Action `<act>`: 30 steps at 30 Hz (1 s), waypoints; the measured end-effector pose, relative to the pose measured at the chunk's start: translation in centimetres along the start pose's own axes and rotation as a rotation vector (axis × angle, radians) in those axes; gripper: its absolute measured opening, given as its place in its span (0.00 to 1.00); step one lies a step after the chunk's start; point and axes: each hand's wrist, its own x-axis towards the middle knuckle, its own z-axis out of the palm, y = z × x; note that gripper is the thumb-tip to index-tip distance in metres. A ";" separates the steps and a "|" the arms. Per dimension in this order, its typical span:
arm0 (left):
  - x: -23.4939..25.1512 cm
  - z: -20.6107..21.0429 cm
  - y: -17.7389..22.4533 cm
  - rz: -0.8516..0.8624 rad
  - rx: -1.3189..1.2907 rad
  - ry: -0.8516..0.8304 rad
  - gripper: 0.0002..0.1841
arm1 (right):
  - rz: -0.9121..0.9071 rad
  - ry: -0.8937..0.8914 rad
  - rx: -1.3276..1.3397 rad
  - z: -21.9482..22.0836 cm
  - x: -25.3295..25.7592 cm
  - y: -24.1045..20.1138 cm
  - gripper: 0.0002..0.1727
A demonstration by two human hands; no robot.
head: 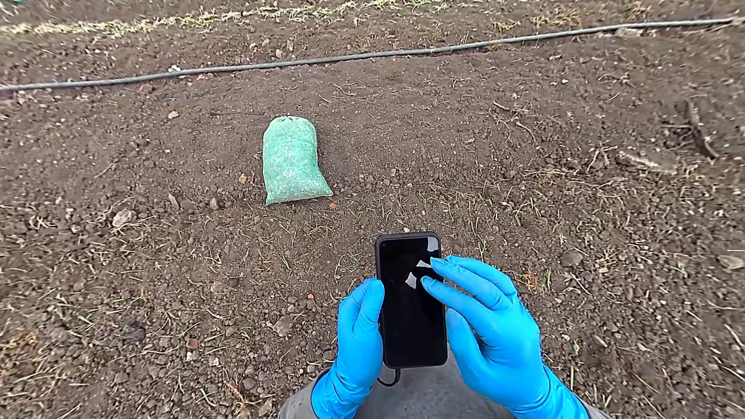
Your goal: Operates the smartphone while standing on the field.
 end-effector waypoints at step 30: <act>0.0 0.4 0.1 0.012 0.031 -0.056 0.25 | -0.070 -0.163 -0.173 1.1 1.0 -1.2 0.19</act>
